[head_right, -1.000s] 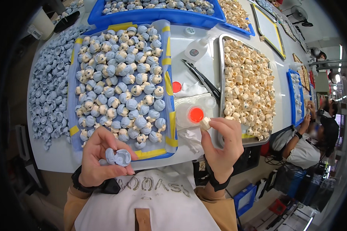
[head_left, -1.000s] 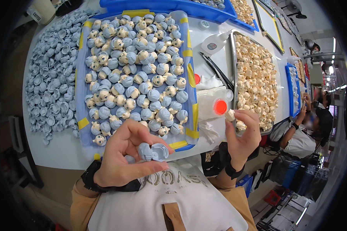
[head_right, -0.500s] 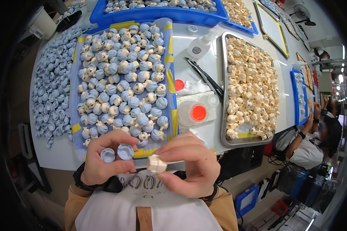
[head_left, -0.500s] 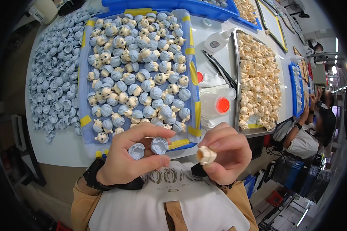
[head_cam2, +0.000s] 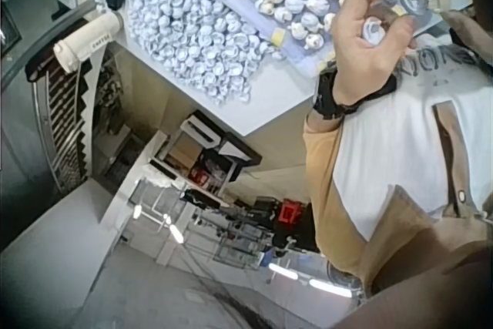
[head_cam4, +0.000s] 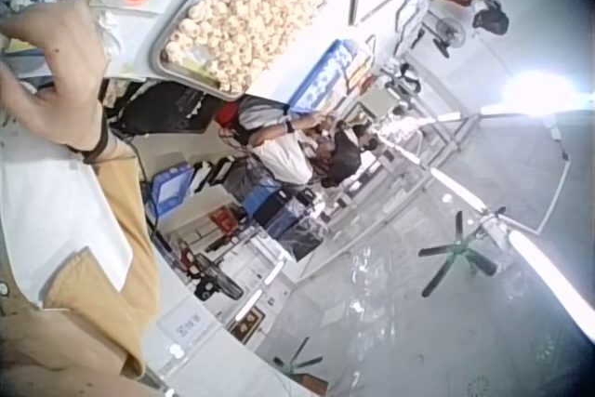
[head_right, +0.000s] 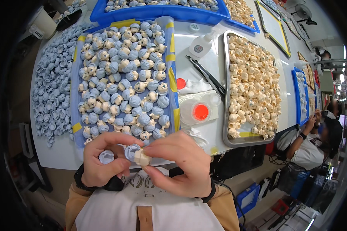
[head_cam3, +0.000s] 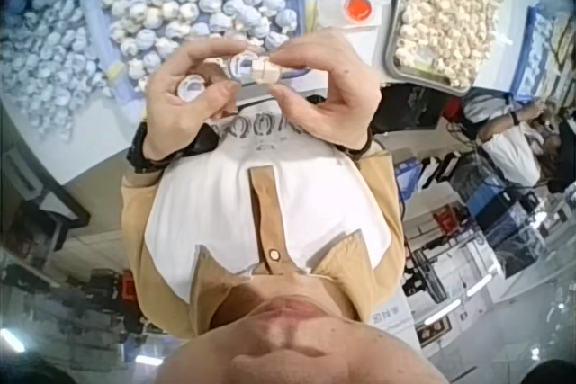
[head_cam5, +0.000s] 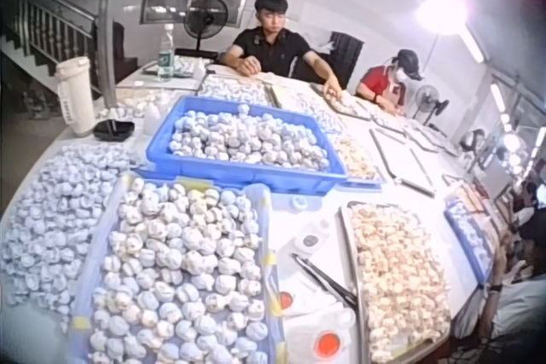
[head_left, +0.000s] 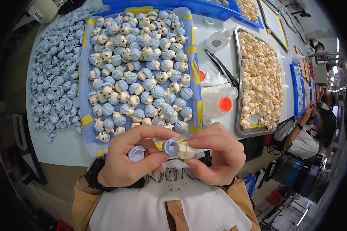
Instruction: The person repeatedly picks small blue and white components from trays, applies glue from a bottle, and joins them together by hand. The assembled items are placed back into a blue tray on the table. Other workers are visible in the background performing similar tasks.
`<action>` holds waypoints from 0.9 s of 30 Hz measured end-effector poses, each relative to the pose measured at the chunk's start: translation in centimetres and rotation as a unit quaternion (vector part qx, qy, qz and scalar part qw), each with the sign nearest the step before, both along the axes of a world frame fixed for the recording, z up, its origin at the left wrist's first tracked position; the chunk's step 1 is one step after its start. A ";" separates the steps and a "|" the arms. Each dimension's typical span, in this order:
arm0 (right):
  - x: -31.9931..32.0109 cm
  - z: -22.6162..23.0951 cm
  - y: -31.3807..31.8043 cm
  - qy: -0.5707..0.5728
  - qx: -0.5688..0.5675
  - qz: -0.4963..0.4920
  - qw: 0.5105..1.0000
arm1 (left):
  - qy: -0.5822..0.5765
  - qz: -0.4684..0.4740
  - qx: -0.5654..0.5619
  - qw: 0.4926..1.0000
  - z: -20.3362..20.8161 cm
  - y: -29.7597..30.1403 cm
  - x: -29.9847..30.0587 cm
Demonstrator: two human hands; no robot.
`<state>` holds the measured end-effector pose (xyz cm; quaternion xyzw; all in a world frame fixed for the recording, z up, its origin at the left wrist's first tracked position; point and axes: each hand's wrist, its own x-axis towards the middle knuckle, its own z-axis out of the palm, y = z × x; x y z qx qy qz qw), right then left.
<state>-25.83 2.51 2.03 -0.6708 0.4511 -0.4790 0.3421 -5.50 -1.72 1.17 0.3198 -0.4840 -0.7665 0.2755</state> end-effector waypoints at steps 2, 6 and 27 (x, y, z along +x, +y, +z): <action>0.4 0.0 -0.1 0.036 -0.007 -0.009 0.999 | -0.009 0.011 -0.033 0.999 -0.1 0.1 -0.1; 0.1 0.4 -0.1 0.082 0.008 0.012 0.997 | -0.030 0.031 -0.083 0.996 -0.6 0.4 -0.2; 1.9 -1.2 0.1 0.210 -0.097 -0.070 0.970 | -0.007 0.003 -0.005 1.000 -0.6 0.3 -0.5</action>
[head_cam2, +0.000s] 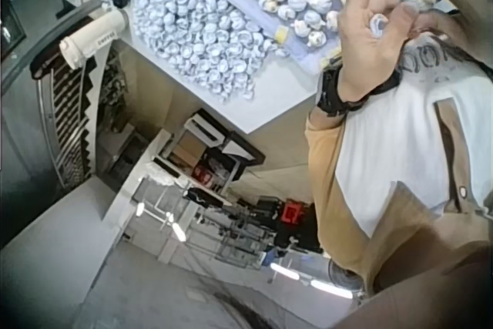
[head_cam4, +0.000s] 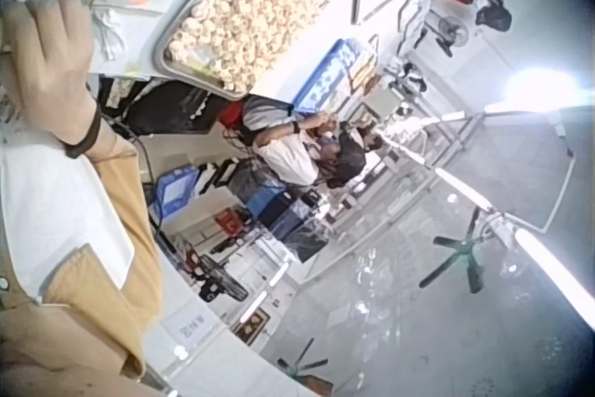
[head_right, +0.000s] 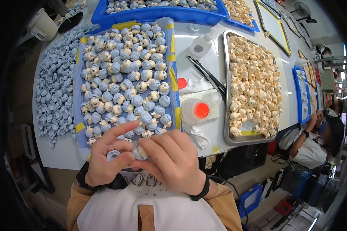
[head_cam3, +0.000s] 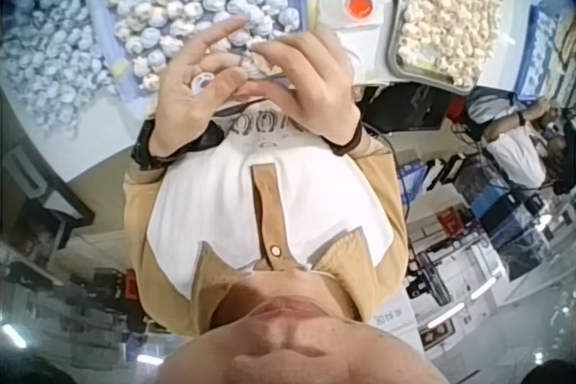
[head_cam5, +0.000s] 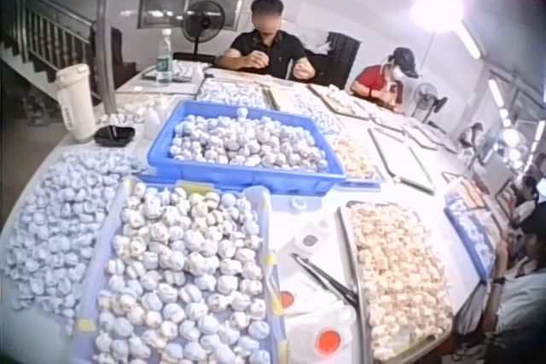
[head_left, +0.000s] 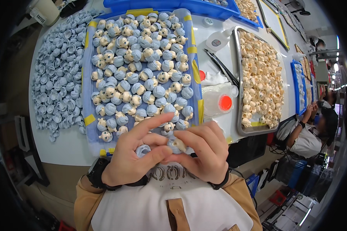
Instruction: The person repeatedly picks small blue and white components from trays, applies glue from a bottle, and joins them together by hand. The assembled items are placed back into a blue tray on the table. Other workers are visible in the background performing similar tasks.
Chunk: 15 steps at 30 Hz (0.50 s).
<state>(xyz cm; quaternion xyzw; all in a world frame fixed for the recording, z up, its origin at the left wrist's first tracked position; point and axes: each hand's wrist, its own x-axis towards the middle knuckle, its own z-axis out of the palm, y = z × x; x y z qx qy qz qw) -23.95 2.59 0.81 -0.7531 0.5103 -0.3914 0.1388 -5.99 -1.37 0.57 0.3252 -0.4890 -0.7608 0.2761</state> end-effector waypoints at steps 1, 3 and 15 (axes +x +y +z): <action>-0.1 -0.2 0.1 0.004 -0.007 0.009 1.000 | 0.005 0.013 0.043 0.999 0.0 0.4 -0.1; -0.2 -0.5 0.4 0.013 -0.019 0.024 0.999 | -0.003 -0.023 0.104 0.994 0.3 0.4 0.1; -1.0 -0.4 0.7 -0.016 -0.020 0.082 0.996 | -0.122 -0.229 -0.101 0.960 0.5 -1.7 1.2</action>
